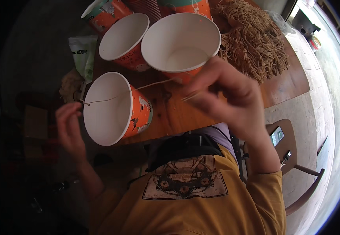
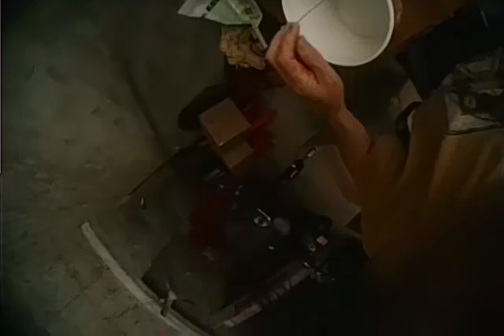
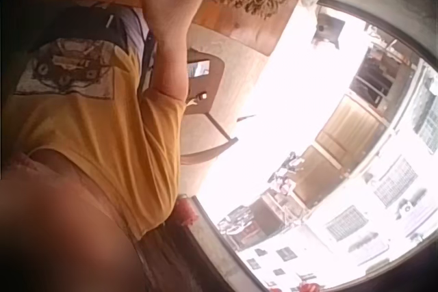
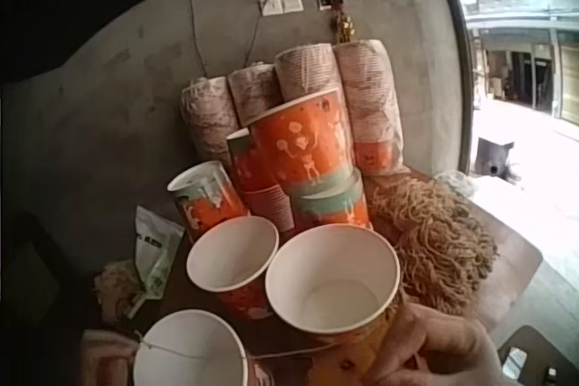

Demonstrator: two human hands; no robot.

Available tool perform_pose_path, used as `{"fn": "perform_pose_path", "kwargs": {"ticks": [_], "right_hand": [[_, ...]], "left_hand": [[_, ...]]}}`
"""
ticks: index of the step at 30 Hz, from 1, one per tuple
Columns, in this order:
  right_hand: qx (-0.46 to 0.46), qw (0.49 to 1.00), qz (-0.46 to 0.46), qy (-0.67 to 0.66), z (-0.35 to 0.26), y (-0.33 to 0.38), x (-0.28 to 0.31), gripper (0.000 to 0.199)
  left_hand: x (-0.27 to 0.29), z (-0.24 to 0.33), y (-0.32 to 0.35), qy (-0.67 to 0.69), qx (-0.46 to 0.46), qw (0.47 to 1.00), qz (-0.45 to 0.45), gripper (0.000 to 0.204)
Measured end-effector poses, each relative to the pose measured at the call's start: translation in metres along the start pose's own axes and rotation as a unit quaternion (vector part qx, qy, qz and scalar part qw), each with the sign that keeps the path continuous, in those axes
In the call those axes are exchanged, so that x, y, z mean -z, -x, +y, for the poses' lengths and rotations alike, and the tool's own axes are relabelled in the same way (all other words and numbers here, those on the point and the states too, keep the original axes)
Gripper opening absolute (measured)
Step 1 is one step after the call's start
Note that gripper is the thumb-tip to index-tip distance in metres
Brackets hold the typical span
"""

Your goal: Threading and tying brown string handles onto paper buckets.

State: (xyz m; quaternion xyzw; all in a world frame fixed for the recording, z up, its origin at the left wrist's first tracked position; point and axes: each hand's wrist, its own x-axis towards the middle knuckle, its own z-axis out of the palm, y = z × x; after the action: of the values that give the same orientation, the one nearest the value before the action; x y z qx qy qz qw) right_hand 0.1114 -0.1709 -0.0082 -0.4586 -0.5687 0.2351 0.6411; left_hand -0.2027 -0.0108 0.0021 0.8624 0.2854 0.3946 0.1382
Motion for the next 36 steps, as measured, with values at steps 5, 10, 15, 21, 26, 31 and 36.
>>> {"fn": "perform_pose_path", "kwargs": {"ticks": [5,10,15,21,26,31,36], "right_hand": [[0.125,0.987,-0.037,0.096,0.016,-0.009,-0.042,0.009],[0.038,0.996,-0.069,0.031,0.033,0.014,-0.075,0.016],[-0.018,0.991,-0.081,0.103,0.036,0.019,-0.08,0.019],[-0.005,0.994,-0.014,0.104,0.043,0.015,-0.087,0.014],[-0.011,0.989,0.022,0.145,0.038,0.01,-0.094,0.011],[0.017,0.985,0.028,0.166,0.043,0.008,-0.098,0.011],[0.02,0.986,0.034,0.165,0.045,0.008,-0.101,0.012]], "left_hand": [[-0.028,0.047,0.006,0.081,0.025,0.989,-0.123,0.025],[-0.044,0.064,0.002,0.053,0.109,0.96,-0.253,0.035],[-0.045,0.057,0.0,0.11,0.16,0.948,-0.253,0.036],[-0.037,0.054,-0.008,0.161,0.192,0.935,-0.249,0.039],[-0.03,0.055,-0.011,0.177,0.208,0.93,-0.247,0.039],[-0.032,0.055,-0.012,0.201,0.222,0.92,-0.253,0.043],[-0.033,0.055,-0.012,0.196,0.215,0.92,-0.262,0.045]]}}
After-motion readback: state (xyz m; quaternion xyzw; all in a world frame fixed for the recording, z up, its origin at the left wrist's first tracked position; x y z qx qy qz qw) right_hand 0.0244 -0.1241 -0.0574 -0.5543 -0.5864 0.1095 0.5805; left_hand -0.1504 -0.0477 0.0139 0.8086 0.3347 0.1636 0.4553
